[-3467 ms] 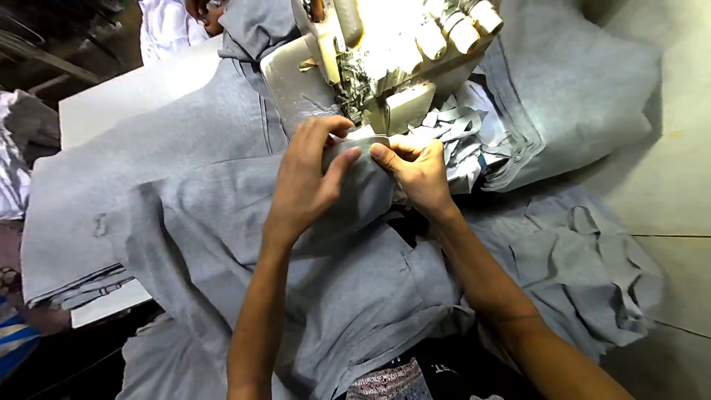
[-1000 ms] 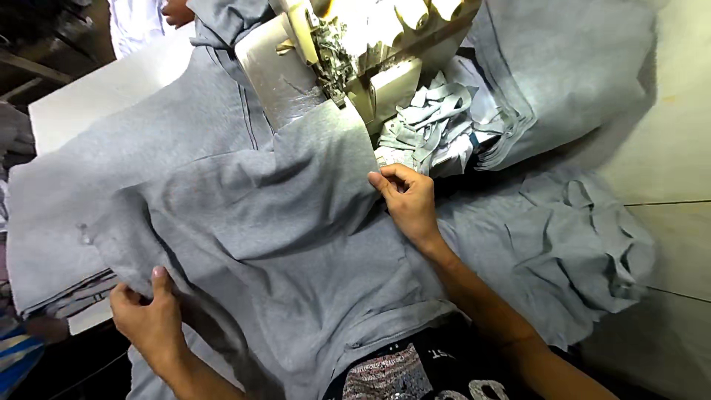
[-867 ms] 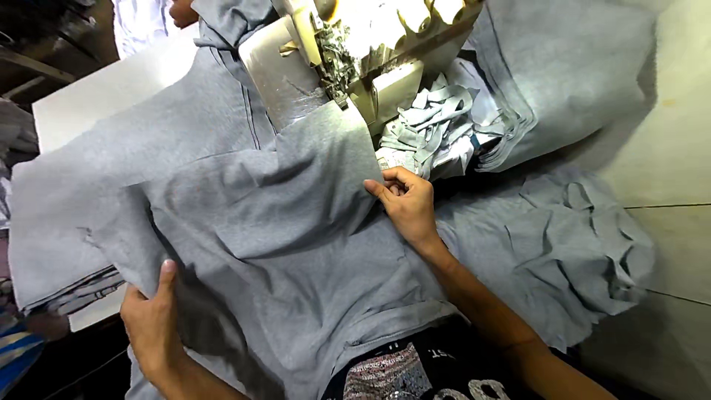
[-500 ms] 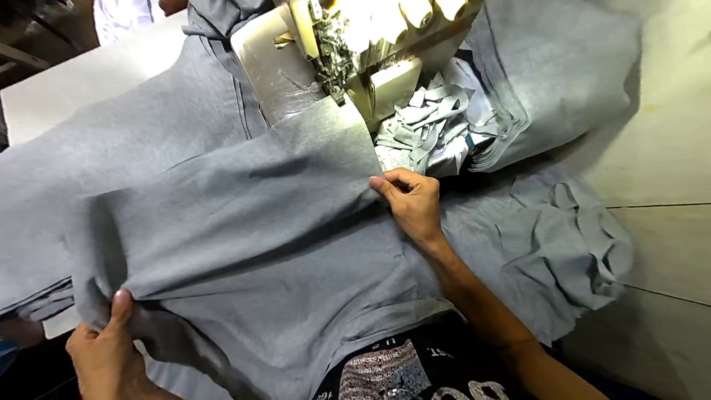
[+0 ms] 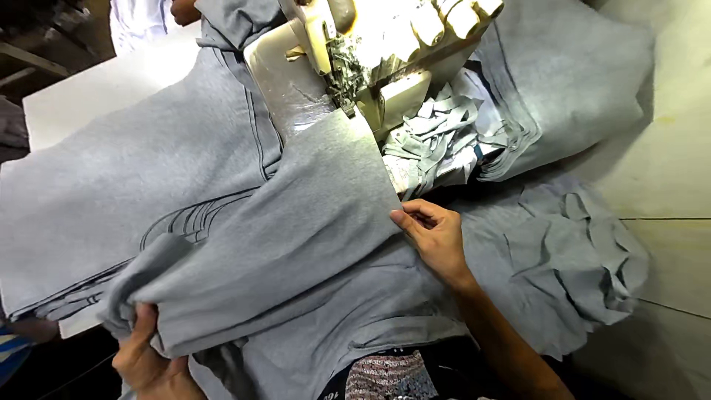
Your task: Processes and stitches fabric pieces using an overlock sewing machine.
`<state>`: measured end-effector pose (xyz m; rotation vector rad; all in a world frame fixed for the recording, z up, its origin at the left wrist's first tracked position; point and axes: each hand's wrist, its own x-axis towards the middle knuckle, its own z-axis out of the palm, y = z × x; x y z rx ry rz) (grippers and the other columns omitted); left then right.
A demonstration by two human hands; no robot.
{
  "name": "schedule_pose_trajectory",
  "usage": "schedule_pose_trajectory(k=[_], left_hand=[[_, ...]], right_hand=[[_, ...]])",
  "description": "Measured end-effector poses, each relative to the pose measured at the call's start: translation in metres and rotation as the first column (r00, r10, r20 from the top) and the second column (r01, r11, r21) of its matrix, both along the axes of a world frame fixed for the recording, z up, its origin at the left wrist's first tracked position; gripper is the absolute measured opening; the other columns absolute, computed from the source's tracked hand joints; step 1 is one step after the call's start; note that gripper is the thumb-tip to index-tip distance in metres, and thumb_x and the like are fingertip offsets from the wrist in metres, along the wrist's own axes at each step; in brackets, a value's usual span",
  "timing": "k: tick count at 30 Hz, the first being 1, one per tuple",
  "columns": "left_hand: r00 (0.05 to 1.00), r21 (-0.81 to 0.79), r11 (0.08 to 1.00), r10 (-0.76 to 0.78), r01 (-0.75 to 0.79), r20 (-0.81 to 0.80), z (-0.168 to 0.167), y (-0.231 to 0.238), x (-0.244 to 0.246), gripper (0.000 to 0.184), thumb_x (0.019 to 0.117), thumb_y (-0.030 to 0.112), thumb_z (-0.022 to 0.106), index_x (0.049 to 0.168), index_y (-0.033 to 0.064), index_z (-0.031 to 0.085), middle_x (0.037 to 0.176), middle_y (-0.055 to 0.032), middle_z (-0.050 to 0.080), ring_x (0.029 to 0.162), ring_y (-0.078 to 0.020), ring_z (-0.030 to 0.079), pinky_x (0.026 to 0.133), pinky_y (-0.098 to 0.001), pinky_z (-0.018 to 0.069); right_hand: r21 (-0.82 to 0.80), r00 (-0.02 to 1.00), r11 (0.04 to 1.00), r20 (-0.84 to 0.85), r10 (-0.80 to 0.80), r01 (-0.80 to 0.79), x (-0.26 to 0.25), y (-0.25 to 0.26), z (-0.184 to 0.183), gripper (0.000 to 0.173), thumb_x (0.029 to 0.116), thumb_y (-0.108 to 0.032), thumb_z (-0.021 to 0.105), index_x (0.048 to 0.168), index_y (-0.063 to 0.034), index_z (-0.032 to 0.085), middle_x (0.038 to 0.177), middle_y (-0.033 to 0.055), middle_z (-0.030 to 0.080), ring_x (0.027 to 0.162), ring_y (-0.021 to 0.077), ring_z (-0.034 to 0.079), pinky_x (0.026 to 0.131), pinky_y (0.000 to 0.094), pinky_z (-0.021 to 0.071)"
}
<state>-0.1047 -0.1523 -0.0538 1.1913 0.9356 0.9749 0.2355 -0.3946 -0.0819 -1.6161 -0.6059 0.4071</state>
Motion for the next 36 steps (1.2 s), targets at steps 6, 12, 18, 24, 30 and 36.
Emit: schedule_pose_trajectory(k=[6,12,18,24,30,36], left_hand=[[0.991,0.065,0.990,0.126,-0.128,0.037,-0.014,-0.002,0.018,0.023,0.1056,0.013,0.047,0.127,0.0105,0.053,0.112,0.0039,0.074,0.108,-0.0070,0.070,0.098,-0.0288,0.0574],[0.994,0.048,0.993,0.110,-0.111,0.022,-0.021,-0.001,0.016,0.026,0.1035,0.019,0.055,0.128,0.0115,0.053,0.113,0.0041,0.074,0.108,-0.0073,0.070,0.097,-0.0288,0.0580],[0.993,0.085,0.989,0.117,-0.118,0.009,-0.013,0.009,0.025,0.026,0.1033,0.016,0.053,0.128,0.0099,0.052,0.113,0.0040,0.073,0.107,-0.0070,0.070,0.098,-0.0283,0.0571],[0.992,0.126,0.985,0.123,-0.119,-0.023,-0.003,0.020,0.036,0.026,0.1053,0.014,0.046,0.130,0.0082,0.048,0.112,0.0054,0.072,0.107,-0.0054,0.069,0.099,-0.0270,0.0559],[0.994,0.173,0.979,0.113,-0.112,0.002,0.006,0.036,0.048,0.027,0.1056,0.012,0.045,0.132,0.0054,0.047,0.114,0.0009,0.071,0.109,-0.0087,0.068,0.100,-0.0300,0.0555],[0.988,0.231,0.966,0.138,-0.119,-0.067,0.019,0.052,0.063,0.028,0.1056,0.013,0.049,0.133,0.0055,0.050,0.115,0.0004,0.070,0.109,-0.0092,0.068,0.101,-0.0313,0.0544]], right_hand=[[0.046,0.996,0.999,0.089,-0.010,0.006,0.004,0.006,-0.028,0.016,0.0952,-0.019,0.074,0.095,-0.0030,0.076,0.081,-0.0025,0.068,0.064,-0.0042,0.052,0.057,0.0123,0.0422],[0.076,0.996,0.997,0.086,-0.026,0.019,0.005,0.008,-0.032,0.018,0.0952,-0.019,0.073,0.095,-0.0016,0.076,0.081,-0.0028,0.068,0.065,-0.0051,0.052,0.057,0.0113,0.0420],[0.094,0.996,0.995,0.088,-0.035,0.027,0.006,0.009,-0.028,0.017,0.0947,-0.018,0.074,0.095,-0.0013,0.076,0.082,-0.0026,0.068,0.066,-0.0049,0.053,0.058,0.0115,0.0425],[0.101,0.995,0.995,0.091,-0.031,0.022,0.012,0.014,-0.023,0.015,0.0946,-0.018,0.074,0.096,-0.0025,0.076,0.084,-0.0019,0.070,0.067,-0.0042,0.055,0.059,0.0119,0.0445],[0.095,0.994,0.995,0.099,-0.034,0.025,0.018,0.021,-0.017,0.014,0.0943,-0.017,0.075,0.097,-0.0033,0.077,0.080,-0.0028,0.068,0.063,-0.0040,0.052,0.056,0.0124,0.0429],[0.077,0.993,0.997,0.113,-0.030,0.021,0.026,0.031,-0.010,0.012,0.0940,-0.015,0.074,0.097,-0.0044,0.076,0.077,-0.0031,0.065,0.059,-0.0023,0.049,0.053,0.0135,0.0400]])
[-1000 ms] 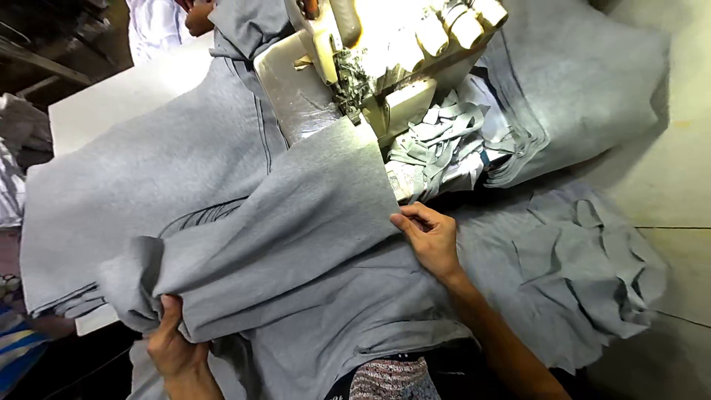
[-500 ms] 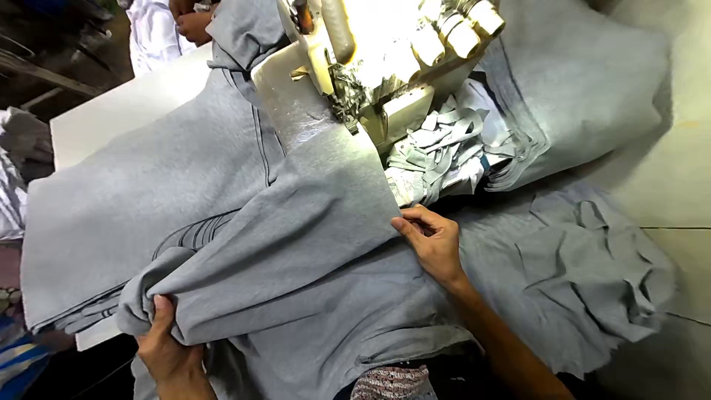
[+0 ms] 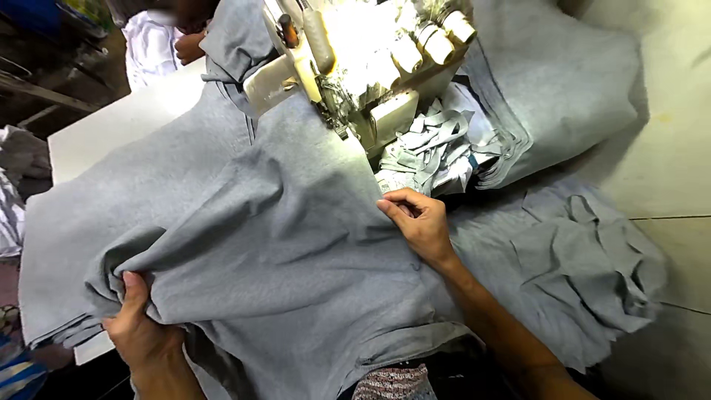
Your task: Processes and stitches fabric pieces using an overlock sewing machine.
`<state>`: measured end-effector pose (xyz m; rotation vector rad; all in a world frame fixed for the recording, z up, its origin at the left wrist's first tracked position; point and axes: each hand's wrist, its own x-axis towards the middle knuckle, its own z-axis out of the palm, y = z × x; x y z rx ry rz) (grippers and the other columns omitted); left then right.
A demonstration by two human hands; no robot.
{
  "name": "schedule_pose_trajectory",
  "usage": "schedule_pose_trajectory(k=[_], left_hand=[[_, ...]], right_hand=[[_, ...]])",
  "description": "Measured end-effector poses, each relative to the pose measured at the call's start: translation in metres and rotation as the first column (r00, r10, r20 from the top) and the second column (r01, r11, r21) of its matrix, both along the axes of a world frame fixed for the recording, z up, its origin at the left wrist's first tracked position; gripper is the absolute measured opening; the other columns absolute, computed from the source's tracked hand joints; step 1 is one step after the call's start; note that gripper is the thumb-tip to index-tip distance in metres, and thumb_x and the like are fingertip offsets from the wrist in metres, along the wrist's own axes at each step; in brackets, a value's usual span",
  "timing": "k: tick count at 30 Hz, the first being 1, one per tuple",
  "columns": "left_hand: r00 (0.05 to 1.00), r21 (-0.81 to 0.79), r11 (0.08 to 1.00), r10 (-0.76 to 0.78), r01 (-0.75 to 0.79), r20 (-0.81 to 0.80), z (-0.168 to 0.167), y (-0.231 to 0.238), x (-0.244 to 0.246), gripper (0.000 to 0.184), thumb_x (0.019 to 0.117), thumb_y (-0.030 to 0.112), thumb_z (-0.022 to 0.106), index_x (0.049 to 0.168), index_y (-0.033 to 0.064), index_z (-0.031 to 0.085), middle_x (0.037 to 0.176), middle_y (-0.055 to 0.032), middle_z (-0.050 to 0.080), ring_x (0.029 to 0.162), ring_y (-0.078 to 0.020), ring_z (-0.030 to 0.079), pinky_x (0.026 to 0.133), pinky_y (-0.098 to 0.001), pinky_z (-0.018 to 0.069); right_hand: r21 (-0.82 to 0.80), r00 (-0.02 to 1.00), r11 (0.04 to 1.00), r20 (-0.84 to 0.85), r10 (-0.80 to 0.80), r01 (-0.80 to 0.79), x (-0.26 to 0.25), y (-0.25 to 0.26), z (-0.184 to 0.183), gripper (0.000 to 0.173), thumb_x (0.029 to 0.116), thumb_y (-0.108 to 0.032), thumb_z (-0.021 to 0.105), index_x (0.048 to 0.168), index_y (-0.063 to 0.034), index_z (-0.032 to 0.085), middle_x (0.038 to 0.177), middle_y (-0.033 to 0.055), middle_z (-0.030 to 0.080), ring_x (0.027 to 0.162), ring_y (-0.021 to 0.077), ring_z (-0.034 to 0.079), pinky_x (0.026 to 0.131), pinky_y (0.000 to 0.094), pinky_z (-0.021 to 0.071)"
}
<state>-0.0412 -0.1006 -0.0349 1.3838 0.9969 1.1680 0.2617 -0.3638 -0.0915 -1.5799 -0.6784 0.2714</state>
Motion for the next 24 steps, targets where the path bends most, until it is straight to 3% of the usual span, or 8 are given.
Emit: schedule_pose_trajectory(k=[4,6,8,10,12,14,17,24], left_hand=[[0.941,-0.023,0.998,-0.060,0.056,-0.333,0.002,0.002,-0.010,0.060,0.1000,0.042,0.063,0.140,0.0017,0.043,0.118,0.0038,0.065,0.108,-0.0013,0.065,0.099,-0.0251,0.0535],[0.774,-0.073,0.986,-0.164,0.151,-0.611,-0.001,-0.009,-0.027,0.088,0.0907,0.058,0.067,0.144,-0.0069,0.039,0.128,-0.0074,0.061,0.114,-0.0038,0.061,0.100,-0.0277,0.0515],[0.630,-0.118,0.979,-0.199,0.168,-0.751,-0.007,-0.030,-0.034,0.103,0.0814,0.051,0.078,0.151,-0.0093,0.031,0.142,-0.0242,0.053,0.129,-0.0205,0.056,0.108,-0.0401,0.0474],[0.581,-0.088,0.985,-0.157,0.145,-0.799,-0.018,-0.054,-0.032,0.109,0.0781,0.038,0.085,0.155,-0.0091,0.024,0.150,-0.0298,0.045,0.139,-0.0285,0.049,0.116,-0.0430,0.0399],[0.606,-0.016,0.996,-0.069,0.093,-0.793,-0.029,-0.074,-0.030,0.092,0.0816,0.030,0.085,0.148,-0.0115,0.036,0.141,-0.0284,0.054,0.132,-0.0247,0.055,0.113,-0.0386,0.0431],[0.707,0.056,0.997,0.005,0.050,-0.708,-0.038,-0.083,-0.030,0.046,0.0909,0.021,0.076,0.121,-0.0097,0.060,0.107,-0.0100,0.068,0.099,-0.0026,0.065,0.090,-0.0226,0.0538],[0.890,-0.021,0.997,-0.078,0.077,-0.450,-0.035,-0.080,-0.043,0.023,0.1008,0.013,0.057,0.119,-0.0022,0.055,0.098,0.0093,0.065,0.091,0.0059,0.064,0.087,-0.0187,0.0553],[0.950,-0.017,0.999,-0.036,0.032,-0.311,-0.004,-0.060,-0.043,0.014,0.1030,0.008,0.048,0.115,0.0079,0.055,0.094,0.0150,0.068,0.091,0.0036,0.068,0.087,-0.0196,0.0572]], right_hand=[[-0.047,1.000,0.999,-0.023,-0.003,0.002,0.000,-0.001,0.005,0.012,0.0963,-0.016,0.072,0.099,-0.0057,0.076,0.079,-0.0027,0.066,0.060,-0.0008,0.051,0.053,0.0146,0.0422],[-0.109,1.000,0.994,-0.006,-0.020,0.019,-0.004,-0.007,0.008,0.015,0.0994,-0.019,0.067,0.101,-0.0065,0.076,0.081,-0.0025,0.066,0.061,-0.0007,0.053,0.054,0.0151,0.0433],[-0.178,0.999,0.983,0.041,-0.032,0.039,-0.011,-0.015,0.010,0.019,0.1006,-0.023,0.066,0.106,-0.0074,0.075,0.082,-0.0023,0.065,0.063,0.0003,0.054,0.056,0.0162,0.0450],[-0.229,0.990,0.969,0.119,-0.068,0.095,-0.019,-0.021,0.006,0.025,0.0953,-0.030,0.073,0.107,-0.0082,0.075,0.085,-0.0023,0.067,0.066,0.0016,0.054,0.058,0.0181,0.0446],[-0.268,0.976,0.948,0.175,-0.129,0.174,-0.024,-0.022,-0.001,0.030,0.0879,-0.036,0.081,0.102,-0.0102,0.076,0.083,-0.0027,0.067,0.066,0.0029,0.054,0.058,0.0193,0.0438],[-0.264,0.967,0.940,0.190,-0.168,0.215,-0.026,-0.021,-0.007,0.026,0.0860,-0.033,0.084,0.096,-0.0103,0.076,0.078,-0.0026,0.065,0.064,0.0038,0.053,0.058,0.0194,0.0434],[-0.231,0.974,0.955,0.167,-0.152,0.189,-0.024,-0.021,-0.010,0.018,0.0898,-0.025,0.080,0.094,-0.0081,0.077,0.075,-0.0015,0.062,0.062,0.0038,0.052,0.055,0.0180,0.0426],[-0.230,0.961,0.959,0.253,-0.107,0.168,-0.017,-0.022,-0.009,0.013,0.0943,-0.016,0.072,0.096,-0.0045,0.077,0.074,0.0012,0.061,0.062,0.0053,0.052,0.055,0.0188,0.0426]])
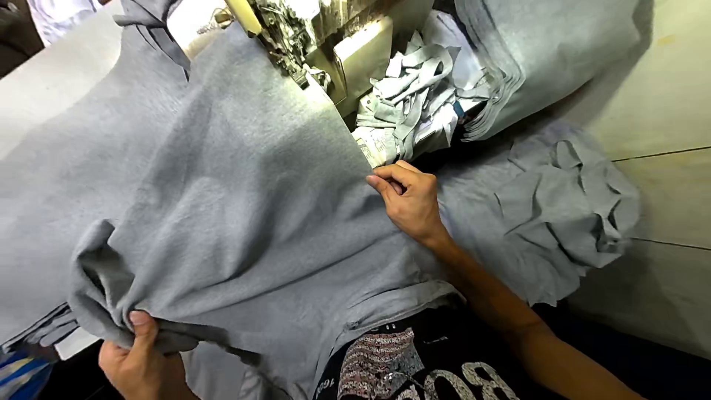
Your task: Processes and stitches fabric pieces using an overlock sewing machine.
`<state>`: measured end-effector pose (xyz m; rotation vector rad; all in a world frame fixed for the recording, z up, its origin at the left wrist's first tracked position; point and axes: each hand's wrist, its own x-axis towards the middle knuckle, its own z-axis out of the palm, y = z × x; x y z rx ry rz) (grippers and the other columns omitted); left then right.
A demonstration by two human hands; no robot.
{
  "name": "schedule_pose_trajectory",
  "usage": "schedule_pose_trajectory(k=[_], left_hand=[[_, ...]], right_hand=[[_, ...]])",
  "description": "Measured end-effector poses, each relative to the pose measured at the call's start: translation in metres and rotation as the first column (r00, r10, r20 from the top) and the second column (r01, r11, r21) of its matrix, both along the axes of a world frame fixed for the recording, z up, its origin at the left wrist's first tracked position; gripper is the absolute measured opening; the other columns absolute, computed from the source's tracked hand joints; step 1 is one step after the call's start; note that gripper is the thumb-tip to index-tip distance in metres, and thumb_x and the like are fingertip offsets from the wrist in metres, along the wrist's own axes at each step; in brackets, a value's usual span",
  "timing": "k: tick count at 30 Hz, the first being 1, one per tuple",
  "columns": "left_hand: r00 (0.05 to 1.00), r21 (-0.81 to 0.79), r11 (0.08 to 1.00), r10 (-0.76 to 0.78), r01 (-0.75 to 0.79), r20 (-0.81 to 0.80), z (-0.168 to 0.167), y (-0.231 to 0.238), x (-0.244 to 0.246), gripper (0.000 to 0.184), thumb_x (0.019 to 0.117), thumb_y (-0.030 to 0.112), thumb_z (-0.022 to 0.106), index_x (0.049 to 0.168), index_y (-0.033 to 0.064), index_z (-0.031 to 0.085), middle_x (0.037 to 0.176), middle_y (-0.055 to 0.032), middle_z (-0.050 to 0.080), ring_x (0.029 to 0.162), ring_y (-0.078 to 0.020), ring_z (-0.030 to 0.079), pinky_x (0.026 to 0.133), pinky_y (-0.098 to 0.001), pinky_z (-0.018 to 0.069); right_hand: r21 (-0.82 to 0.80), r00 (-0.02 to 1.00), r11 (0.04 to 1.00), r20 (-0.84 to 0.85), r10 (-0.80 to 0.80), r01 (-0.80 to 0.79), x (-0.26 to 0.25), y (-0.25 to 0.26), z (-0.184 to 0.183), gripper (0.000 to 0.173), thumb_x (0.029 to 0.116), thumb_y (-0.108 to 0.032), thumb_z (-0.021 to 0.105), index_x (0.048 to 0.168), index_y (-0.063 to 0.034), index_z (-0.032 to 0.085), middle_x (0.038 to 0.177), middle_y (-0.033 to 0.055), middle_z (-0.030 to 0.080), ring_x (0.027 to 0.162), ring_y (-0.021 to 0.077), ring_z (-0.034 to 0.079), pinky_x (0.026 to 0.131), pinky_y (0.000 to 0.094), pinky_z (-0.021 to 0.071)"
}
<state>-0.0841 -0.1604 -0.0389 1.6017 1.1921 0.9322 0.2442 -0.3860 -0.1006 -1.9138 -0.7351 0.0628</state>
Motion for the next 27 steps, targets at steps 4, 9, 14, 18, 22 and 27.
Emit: schedule_pose_trajectory(k=[4,9,14,18,22,27], left_hand=[[1.000,0.019,1.000,-0.001,0.001,0.004,0.005,0.009,0.007,0.015,0.1028,0.008,0.048,0.116,0.0073,0.054,0.096,0.0147,0.068,0.092,0.0040,0.067,0.089,-0.0196,0.0565],[1.000,0.029,1.000,0.002,-0.003,0.028,0.009,0.018,0.017,0.013,0.1031,0.009,0.049,0.113,0.0089,0.057,0.093,0.0147,0.069,0.089,0.0034,0.068,0.085,-0.0199,0.0576],[0.999,0.059,0.998,0.006,-0.009,0.046,0.017,0.034,0.024,0.013,0.1028,0.011,0.051,0.115,0.0087,0.056,0.095,0.0137,0.069,0.091,0.0028,0.068,0.087,-0.0205,0.0574],[0.996,0.104,0.995,-0.008,-0.001,0.084,0.017,0.053,0.030,0.018,0.1028,0.013,0.055,0.120,0.0071,0.055,0.100,0.0103,0.069,0.096,-0.0008,0.068,0.092,-0.0248,0.0568],[0.996,0.130,0.991,0.006,-0.017,0.084,0.013,0.066,0.039,0.024,0.1040,0.015,0.055,0.125,0.0043,0.052,0.103,0.0086,0.067,0.097,-0.0010,0.067,0.093,-0.0258,0.0560],[0.958,0.142,0.989,0.005,0.038,-0.288,0.000,0.046,0.035,0.070,0.0996,0.032,0.064,0.146,-0.0114,0.036,0.138,-0.0178,0.056,0.126,-0.0090,0.056,0.110,-0.0263,0.0443]], right_hand=[[0.015,0.999,1.000,-0.036,0.003,-0.002,0.000,0.002,-0.001,0.013,0.0946,-0.018,0.072,0.095,-0.0056,0.077,0.075,0.0002,0.062,0.062,0.0032,0.053,0.055,0.0170,0.0435],[0.073,0.991,0.997,-0.128,0.029,-0.020,0.003,0.005,0.001,0.014,0.0947,-0.019,0.073,0.099,-0.0062,0.076,0.081,-0.0013,0.065,0.061,0.0001,0.051,0.053,0.0150,0.0420],[0.116,0.987,0.992,-0.147,0.060,-0.043,0.010,0.011,0.006,0.014,0.0950,-0.019,0.073,0.100,-0.0067,0.076,0.079,-0.0025,0.065,0.059,-0.0011,0.050,0.052,0.0146,0.0400],[0.136,0.984,0.988,-0.154,0.090,-0.070,0.016,0.016,0.011,0.013,0.0954,-0.019,0.073,0.100,-0.0066,0.075,0.077,-0.0025,0.065,0.059,-0.0007,0.050,0.052,0.0148,0.0408],[0.139,0.980,0.986,-0.160,0.114,-0.092,0.020,0.021,0.014,0.013,0.0958,-0.019,0.072,0.101,-0.0070,0.075,0.081,-0.0019,0.067,0.059,-0.0005,0.051,0.052,0.0154,0.0414],[0.096,0.973,0.989,-0.192,0.126,-0.109,0.016,0.008,0.015,0.017,0.1002,-0.021,0.066,0.101,-0.0070,0.075,0.080,-0.0026,0.066,0.060,-0.0009,0.052,0.053,0.0153,0.0424]])
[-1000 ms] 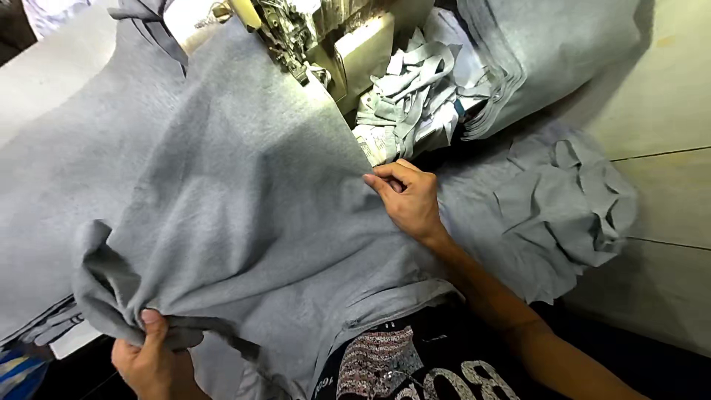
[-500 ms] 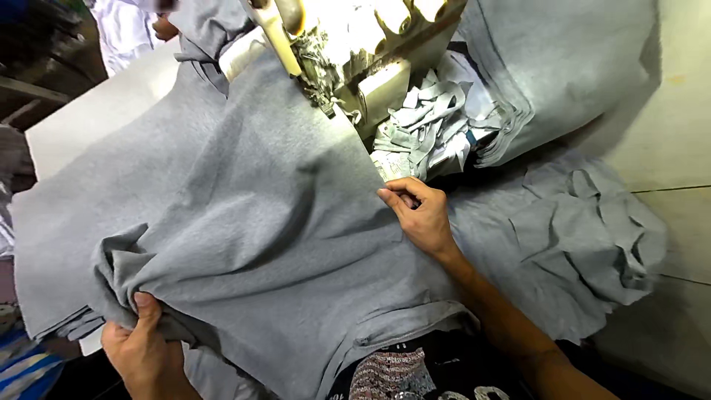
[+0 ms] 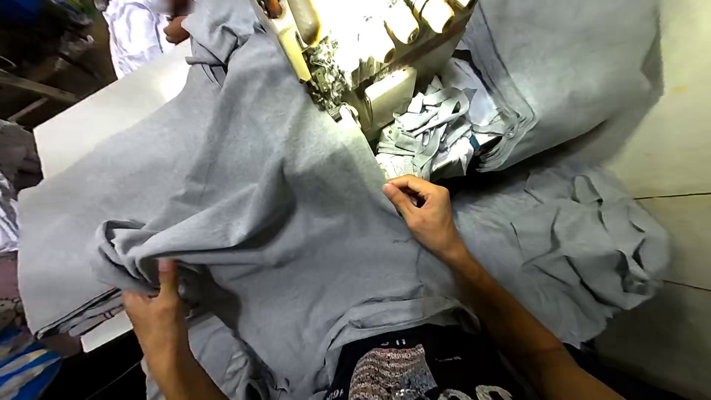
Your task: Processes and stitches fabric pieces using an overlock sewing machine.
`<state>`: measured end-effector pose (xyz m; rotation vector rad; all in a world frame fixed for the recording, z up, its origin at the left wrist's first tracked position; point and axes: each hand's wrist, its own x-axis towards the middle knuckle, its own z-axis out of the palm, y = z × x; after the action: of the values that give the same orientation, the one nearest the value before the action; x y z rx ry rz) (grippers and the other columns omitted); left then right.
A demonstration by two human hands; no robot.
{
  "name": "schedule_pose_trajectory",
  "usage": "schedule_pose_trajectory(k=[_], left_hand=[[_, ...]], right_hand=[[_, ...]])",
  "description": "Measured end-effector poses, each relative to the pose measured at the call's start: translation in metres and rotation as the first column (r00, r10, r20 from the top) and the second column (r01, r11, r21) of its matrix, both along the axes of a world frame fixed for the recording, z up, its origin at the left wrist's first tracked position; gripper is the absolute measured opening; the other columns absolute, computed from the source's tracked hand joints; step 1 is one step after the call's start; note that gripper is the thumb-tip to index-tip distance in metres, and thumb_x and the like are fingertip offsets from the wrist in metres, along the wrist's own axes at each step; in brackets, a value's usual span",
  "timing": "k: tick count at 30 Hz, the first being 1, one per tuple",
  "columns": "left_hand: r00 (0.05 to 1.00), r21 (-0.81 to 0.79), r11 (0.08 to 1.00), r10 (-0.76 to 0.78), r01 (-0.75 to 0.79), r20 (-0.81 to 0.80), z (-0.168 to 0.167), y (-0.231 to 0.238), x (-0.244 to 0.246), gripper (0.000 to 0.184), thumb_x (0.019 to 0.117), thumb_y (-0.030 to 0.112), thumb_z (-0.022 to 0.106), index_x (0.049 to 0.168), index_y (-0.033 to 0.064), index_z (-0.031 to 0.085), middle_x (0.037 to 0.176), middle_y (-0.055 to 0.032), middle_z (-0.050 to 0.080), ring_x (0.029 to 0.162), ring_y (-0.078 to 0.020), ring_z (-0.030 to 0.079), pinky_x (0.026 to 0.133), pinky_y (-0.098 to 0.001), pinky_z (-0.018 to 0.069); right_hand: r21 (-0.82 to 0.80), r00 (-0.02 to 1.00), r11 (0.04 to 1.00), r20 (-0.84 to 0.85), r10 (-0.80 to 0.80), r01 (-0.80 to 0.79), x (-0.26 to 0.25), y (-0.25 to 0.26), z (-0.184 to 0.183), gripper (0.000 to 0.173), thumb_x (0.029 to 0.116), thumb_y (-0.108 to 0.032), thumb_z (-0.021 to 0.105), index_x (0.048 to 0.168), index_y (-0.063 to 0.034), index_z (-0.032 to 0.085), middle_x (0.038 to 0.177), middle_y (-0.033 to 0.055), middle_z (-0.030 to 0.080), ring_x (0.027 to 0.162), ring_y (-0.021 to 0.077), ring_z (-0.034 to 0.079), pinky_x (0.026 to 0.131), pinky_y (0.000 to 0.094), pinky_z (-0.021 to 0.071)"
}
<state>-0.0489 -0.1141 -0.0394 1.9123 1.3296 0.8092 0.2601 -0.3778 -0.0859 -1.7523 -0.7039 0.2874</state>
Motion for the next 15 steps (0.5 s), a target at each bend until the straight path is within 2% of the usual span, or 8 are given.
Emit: schedule_pose_trajectory(k=[2,4,5,7,9,11,13,15], left_hand=[[0.973,0.031,1.000,0.005,0.002,-0.233,-0.017,-0.017,-0.016,0.103,0.0873,0.043,0.077,0.153,-0.0143,0.023,0.154,-0.0324,0.038,0.146,-0.0305,0.039,0.123,-0.0389,0.0298],[0.910,0.126,0.992,0.059,-0.008,-0.410,-0.037,-0.041,-0.029,0.122,0.0762,0.049,0.083,0.151,-0.0221,0.018,0.153,-0.0486,0.021,0.146,-0.0606,0.022,0.123,-0.0611,0.0151],[0.899,0.164,0.986,0.100,-0.032,-0.427,-0.048,-0.054,-0.034,0.124,0.0740,0.048,0.085,0.150,-0.0243,0.018,0.151,-0.0520,0.019,0.143,-0.0664,0.020,0.121,-0.0646,0.0149],[0.919,0.154,0.981,0.170,-0.122,-0.355,-0.066,-0.080,-0.036,0.114,0.0790,0.036,0.086,0.151,-0.0226,0.019,0.151,-0.0489,0.025,0.144,-0.0589,0.028,0.123,-0.0554,0.0228],[0.957,0.039,0.982,0.188,-0.184,-0.220,-0.078,-0.096,-0.035,0.085,0.0901,0.022,0.078,0.150,-0.0173,0.032,0.149,-0.0384,0.040,0.143,-0.0387,0.042,0.120,-0.0407,0.0329],[0.981,-0.083,0.978,0.187,-0.191,-0.046,-0.084,-0.099,-0.041,0.051,0.0986,0.010,0.064,0.139,-0.0151,0.045,0.132,-0.0241,0.058,0.122,-0.0147,0.059,0.106,-0.0266,0.0467],[0.983,-0.128,0.982,0.150,-0.136,0.110,-0.079,-0.088,-0.061,0.034,0.1022,0.003,0.050,0.131,-0.0154,0.046,0.115,-0.0088,0.060,0.103,0.0000,0.058,0.093,-0.0197,0.0489],[0.959,-0.139,0.983,0.154,-0.123,0.239,-0.063,-0.071,-0.085,0.032,0.1029,0.002,0.041,0.132,-0.0112,0.042,0.114,0.0000,0.059,0.101,0.0028,0.059,0.092,-0.0215,0.0512]], right_hand=[[-0.041,1.000,0.999,0.010,0.016,-0.015,-0.005,-0.015,-0.002,0.020,0.1023,-0.023,0.063,0.103,-0.0057,0.074,0.084,-0.0012,0.066,0.065,-0.0007,0.055,0.057,0.0153,0.0456],[-0.096,0.998,0.995,0.043,0.035,-0.031,-0.011,-0.031,-0.006,0.025,0.1012,-0.027,0.064,0.109,-0.0050,0.073,0.087,0.0002,0.066,0.069,0.0013,0.057,0.061,0.0173,0.0481],[-0.132,0.997,0.991,0.060,0.038,-0.029,-0.014,-0.038,-0.010,0.029,0.0990,-0.030,0.067,0.111,-0.0049,0.072,0.088,0.0007,0.066,0.070,0.0028,0.056,0.063,0.0186,0.0479],[-0.220,0.997,0.976,0.078,0.023,-0.006,-0.020,-0.049,-0.018,0.034,0.0941,-0.035,0.074,0.111,-0.0056,0.073,0.089,0.0018,0.066,0.070,0.0052,0.055,0.063,0.0206,0.0478],[-0.264,0.997,0.964,0.080,-0.009,0.030,-0.024,-0.054,-0.029,0.028,0.0922,-0.032,0.077,0.101,-0.0059,0.073,0.082,0.0017,0.063,0.067,0.0063,0.053,0.060,0.0210,0.0450],[-0.257,0.998,0.965,0.051,-0.040,0.051,-0.026,-0.057,-0.035,0.023,0.0925,-0.029,0.077,0.092,-0.0064,0.071,0.077,0.0008,0.061,0.063,0.0055,0.050,0.057,0.0203,0.0423],[-0.240,0.999,0.969,0.009,-0.053,0.053,-0.025,-0.059,-0.037,0.023,0.0924,-0.028,0.077,0.091,-0.0067,0.070,0.074,-0.0001,0.059,0.058,0.0048,0.047,0.053,0.0199,0.0391],[-0.224,0.999,0.974,-0.033,-0.035,0.027,-0.024,-0.061,-0.037,0.020,0.0917,-0.026,0.078,0.096,-0.0075,0.072,0.074,-0.0009,0.061,0.057,0.0044,0.049,0.051,0.0194,0.0400]])
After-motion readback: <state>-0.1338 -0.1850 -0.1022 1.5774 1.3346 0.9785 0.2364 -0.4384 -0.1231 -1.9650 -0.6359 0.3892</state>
